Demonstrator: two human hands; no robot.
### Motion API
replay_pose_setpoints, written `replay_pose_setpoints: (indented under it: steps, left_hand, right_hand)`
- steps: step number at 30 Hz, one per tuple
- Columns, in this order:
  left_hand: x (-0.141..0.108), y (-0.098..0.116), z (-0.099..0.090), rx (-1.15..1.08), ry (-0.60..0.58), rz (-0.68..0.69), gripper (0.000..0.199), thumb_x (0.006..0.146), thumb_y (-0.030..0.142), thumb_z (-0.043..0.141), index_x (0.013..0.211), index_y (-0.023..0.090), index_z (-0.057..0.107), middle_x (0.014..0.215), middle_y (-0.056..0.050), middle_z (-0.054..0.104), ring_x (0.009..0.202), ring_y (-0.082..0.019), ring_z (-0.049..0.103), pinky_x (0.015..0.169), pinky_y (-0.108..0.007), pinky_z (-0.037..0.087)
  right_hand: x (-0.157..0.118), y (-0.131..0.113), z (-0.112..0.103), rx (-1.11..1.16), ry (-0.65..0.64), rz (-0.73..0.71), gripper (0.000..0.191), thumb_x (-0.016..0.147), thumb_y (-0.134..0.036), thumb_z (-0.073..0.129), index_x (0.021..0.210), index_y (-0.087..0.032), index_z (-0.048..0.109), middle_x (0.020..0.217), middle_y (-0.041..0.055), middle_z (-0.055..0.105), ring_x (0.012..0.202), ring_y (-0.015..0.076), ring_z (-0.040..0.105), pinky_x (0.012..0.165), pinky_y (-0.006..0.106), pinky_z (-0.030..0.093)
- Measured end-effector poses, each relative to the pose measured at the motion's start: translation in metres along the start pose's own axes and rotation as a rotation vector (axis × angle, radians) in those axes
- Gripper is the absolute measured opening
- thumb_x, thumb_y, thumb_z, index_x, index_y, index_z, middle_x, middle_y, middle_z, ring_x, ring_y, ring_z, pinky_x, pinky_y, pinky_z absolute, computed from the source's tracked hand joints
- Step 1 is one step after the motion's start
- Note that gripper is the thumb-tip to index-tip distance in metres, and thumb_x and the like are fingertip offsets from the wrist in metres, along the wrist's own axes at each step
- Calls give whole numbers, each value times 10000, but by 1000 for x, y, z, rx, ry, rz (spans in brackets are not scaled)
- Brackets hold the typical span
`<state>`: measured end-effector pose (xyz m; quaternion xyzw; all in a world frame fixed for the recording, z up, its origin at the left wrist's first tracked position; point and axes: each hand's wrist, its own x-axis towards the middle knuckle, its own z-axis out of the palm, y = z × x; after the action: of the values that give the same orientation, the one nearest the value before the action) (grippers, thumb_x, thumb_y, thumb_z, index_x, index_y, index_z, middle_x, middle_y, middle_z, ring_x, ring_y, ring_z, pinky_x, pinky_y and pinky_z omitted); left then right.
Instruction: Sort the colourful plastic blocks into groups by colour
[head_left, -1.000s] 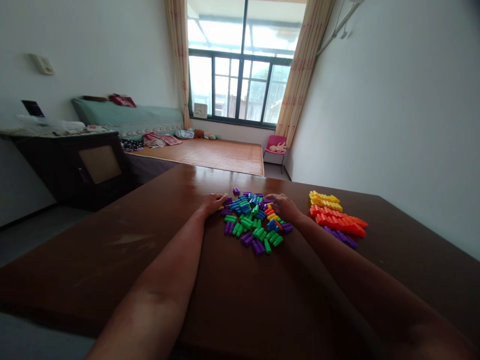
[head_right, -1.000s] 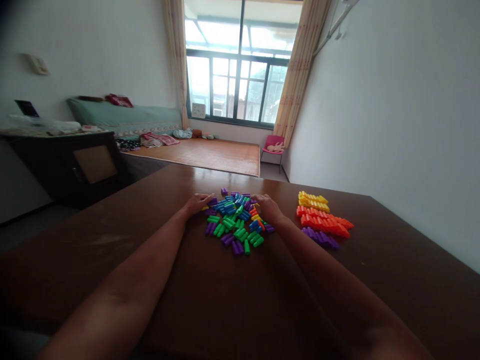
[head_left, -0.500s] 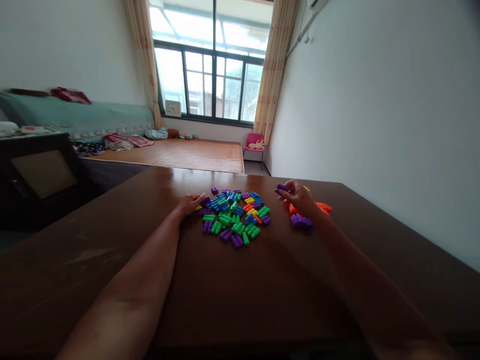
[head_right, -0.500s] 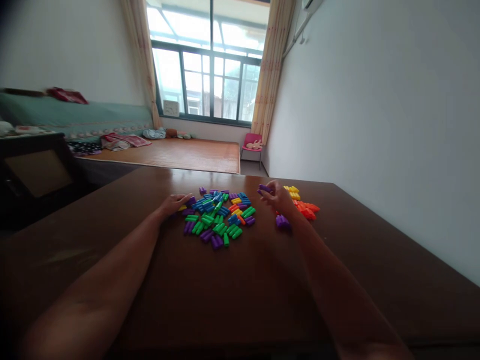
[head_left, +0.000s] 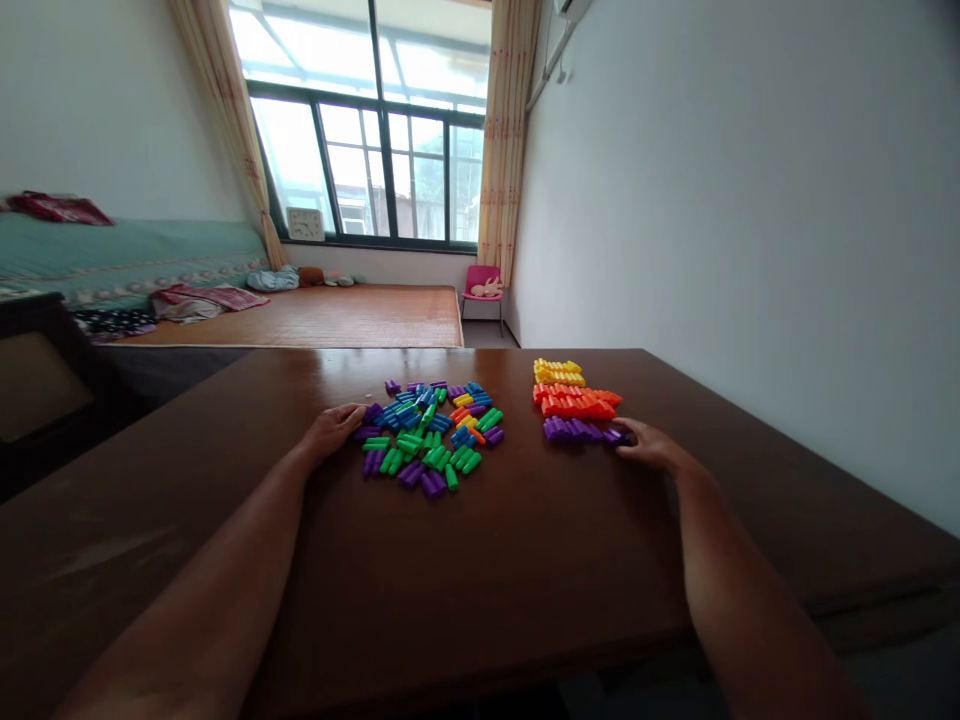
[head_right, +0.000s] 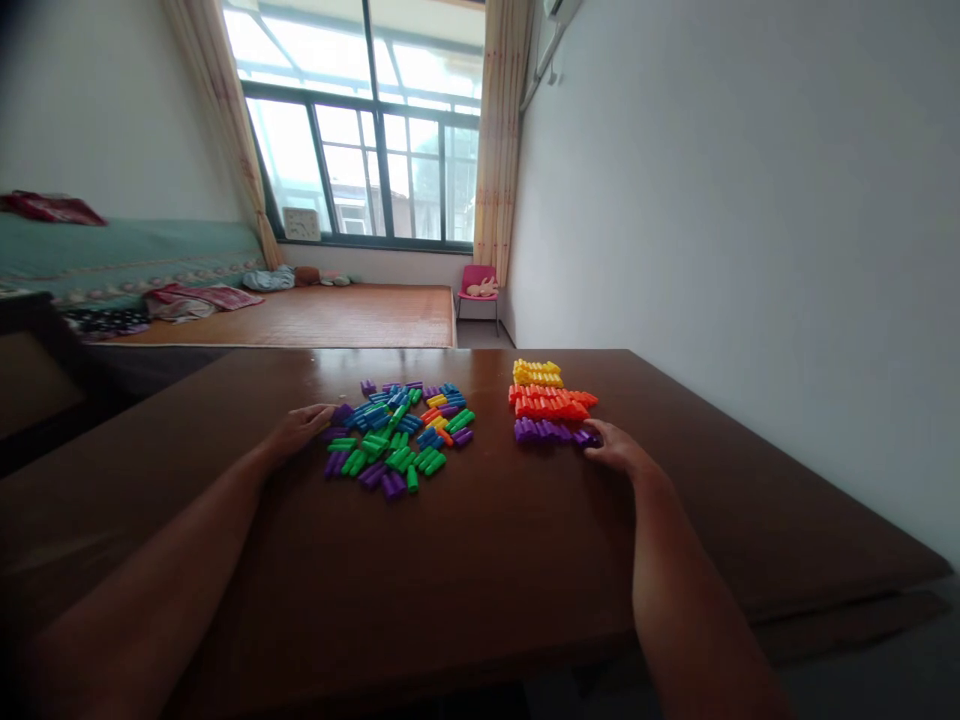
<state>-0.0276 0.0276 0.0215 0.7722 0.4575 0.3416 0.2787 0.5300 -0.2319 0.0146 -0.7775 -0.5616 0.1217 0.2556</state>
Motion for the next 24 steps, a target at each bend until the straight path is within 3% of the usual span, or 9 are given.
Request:
replay_pose_setpoints:
  steps: [3, 8, 11, 14, 16, 19, 24]
  left_hand:
    - [-6, 8, -4, 4, 22, -7, 663, 711, 731, 490, 969, 181, 756, 972, -53, 755, 941, -273, 662, 853, -312, 501]
    - [-11, 16, -5, 0, 33, -13, 627, 723, 696, 489, 941, 172, 755, 966, -56, 754, 914, -262, 666, 844, -307, 504]
    - [-10, 13, -3, 2, 38, -6, 624, 727, 699, 492, 937, 174, 757, 966, -57, 755, 921, -263, 667, 852, -311, 502]
    - [-9, 10, -2, -6, 42, -8, 647, 719, 717, 496, 953, 173, 755, 974, -58, 756, 936, -269, 663, 861, -321, 499]
    - [-10, 11, -2, -8, 45, -10, 668, 710, 737, 490, 953, 173, 754, 977, -59, 756, 948, -277, 659, 863, -328, 498]
    - [-11, 13, -3, -2, 47, -15, 695, 697, 763, 478, 935, 171, 756, 974, -62, 756, 959, -284, 654, 860, -330, 497]
    - [-11, 13, -3, 10, 41, 5, 666, 719, 740, 472, 921, 173, 757, 966, -57, 756, 943, -272, 658, 840, -308, 498]
  right_hand:
    - [-3, 1, -5, 143, -88, 29, 664, 644, -310, 700, 1282, -171, 576, 1222, 125, 639, 996, 247, 646, 861, 340, 514]
    - [-11, -12, -20, 164, -117, 69, 504, 644, -327, 706, 1116, -157, 655, 985, 97, 704, 893, 244, 654, 797, 342, 521]
    - [-20, -40, -24, 238, -73, -89, 479, 684, -364, 700, 1124, -182, 651, 998, 74, 682, 893, 221, 637, 792, 326, 517]
    - [-28, -75, -15, 246, -228, -320, 481, 720, -392, 696, 1162, -213, 640, 972, 47, 660, 835, 189, 619, 744, 302, 516]
    - [-30, -91, -3, 191, -300, -375, 479, 698, -382, 720, 1139, -210, 646, 930, 38, 654, 768, 176, 608, 694, 298, 511]
    - [-28, -100, 10, 91, -243, -365, 439, 677, -353, 733, 1076, -193, 646, 909, 34, 644, 727, 168, 592, 675, 304, 498]
    - [-22, -94, 15, 18, -151, -390, 356, 664, -397, 749, 941, -197, 650, 893, 28, 629, 700, 158, 560, 643, 292, 468]
